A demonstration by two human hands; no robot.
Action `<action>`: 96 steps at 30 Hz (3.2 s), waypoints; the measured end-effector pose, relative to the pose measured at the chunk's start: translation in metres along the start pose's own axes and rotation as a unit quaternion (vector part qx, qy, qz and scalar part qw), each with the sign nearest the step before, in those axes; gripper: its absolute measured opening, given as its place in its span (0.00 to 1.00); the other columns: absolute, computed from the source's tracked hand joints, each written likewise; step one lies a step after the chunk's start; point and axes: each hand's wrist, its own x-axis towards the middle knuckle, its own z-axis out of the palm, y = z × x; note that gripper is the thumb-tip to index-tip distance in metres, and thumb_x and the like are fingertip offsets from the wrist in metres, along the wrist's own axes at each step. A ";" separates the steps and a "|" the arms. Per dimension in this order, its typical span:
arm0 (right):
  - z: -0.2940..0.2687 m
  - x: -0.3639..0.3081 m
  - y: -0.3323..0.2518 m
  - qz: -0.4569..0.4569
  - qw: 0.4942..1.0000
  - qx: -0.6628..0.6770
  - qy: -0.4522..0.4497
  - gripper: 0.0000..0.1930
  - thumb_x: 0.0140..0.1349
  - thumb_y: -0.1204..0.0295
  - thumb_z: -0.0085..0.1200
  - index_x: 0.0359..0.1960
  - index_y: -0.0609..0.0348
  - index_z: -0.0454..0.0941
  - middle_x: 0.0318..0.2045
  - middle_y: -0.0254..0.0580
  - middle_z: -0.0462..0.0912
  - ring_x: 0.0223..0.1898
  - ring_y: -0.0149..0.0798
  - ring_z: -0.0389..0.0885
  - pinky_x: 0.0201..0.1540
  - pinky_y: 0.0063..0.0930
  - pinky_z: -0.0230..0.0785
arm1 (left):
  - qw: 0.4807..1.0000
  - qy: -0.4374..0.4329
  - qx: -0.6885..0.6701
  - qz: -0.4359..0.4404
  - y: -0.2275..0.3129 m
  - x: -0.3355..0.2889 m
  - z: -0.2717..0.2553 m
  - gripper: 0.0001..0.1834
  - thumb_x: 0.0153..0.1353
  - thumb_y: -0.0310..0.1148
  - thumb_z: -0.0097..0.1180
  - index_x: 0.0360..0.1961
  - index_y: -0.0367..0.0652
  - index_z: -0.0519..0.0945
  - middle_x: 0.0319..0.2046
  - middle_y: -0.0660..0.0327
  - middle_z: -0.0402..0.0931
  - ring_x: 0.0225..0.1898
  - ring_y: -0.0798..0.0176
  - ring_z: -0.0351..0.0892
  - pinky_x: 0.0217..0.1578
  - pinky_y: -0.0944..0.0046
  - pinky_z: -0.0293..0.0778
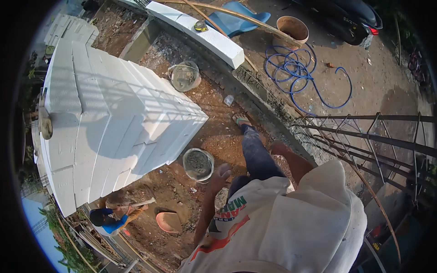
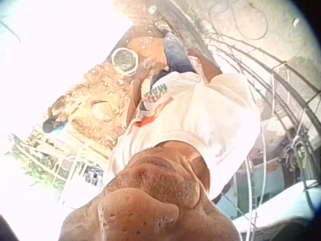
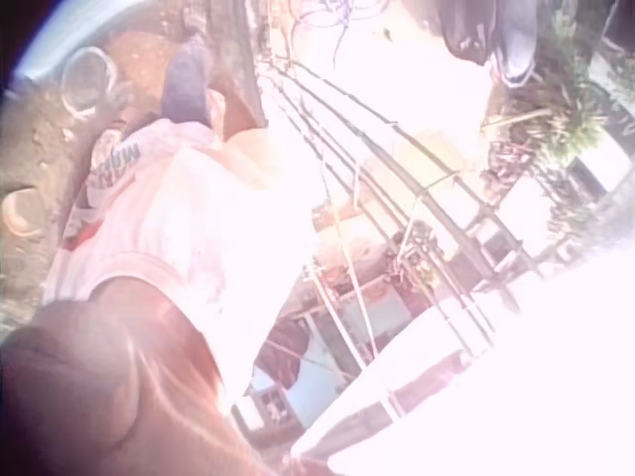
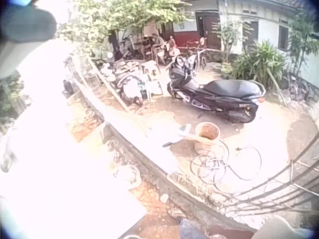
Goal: The person applies mortar to a concrete block using a trowel, places it onto a wall, and taps it with a hammer. The person then measures the wall using a tape measure and spreads mortar along the wall edge using a trowel.
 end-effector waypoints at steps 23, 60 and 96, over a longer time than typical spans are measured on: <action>-0.407 0.696 -0.201 -0.029 0.983 -0.052 0.176 0.23 0.68 0.62 0.52 0.62 0.56 0.80 0.60 0.55 0.83 0.62 0.57 0.82 0.59 0.47 0.76 | 0.916 0.082 -0.054 -0.390 -0.054 0.026 0.105 0.26 0.69 0.44 0.61 0.60 0.35 0.79 0.55 0.41 0.83 0.57 0.42 0.84 0.58 0.48 0.78; -0.148 0.370 -0.026 0.192 0.928 0.309 0.080 0.28 0.64 0.47 0.60 0.54 0.57 0.80 0.48 0.55 0.83 0.51 0.53 0.82 0.53 0.48 0.74 | 0.912 0.191 -0.212 -0.295 -0.113 0.004 0.087 0.19 0.72 0.34 0.56 0.59 0.34 0.80 0.52 0.49 0.84 0.54 0.55 0.83 0.58 0.58 0.75; 0.375 -0.412 0.036 0.535 0.642 0.546 -0.059 0.17 0.60 0.78 0.67 0.51 0.61 0.79 0.28 0.40 0.85 0.22 0.37 0.85 0.24 0.33 0.79 | 0.834 0.079 0.465 -0.287 -0.562 0.087 -0.001 0.50 0.59 0.35 0.65 0.81 0.55 0.55 0.79 0.57 0.55 0.81 0.48 0.50 0.77 0.36 0.46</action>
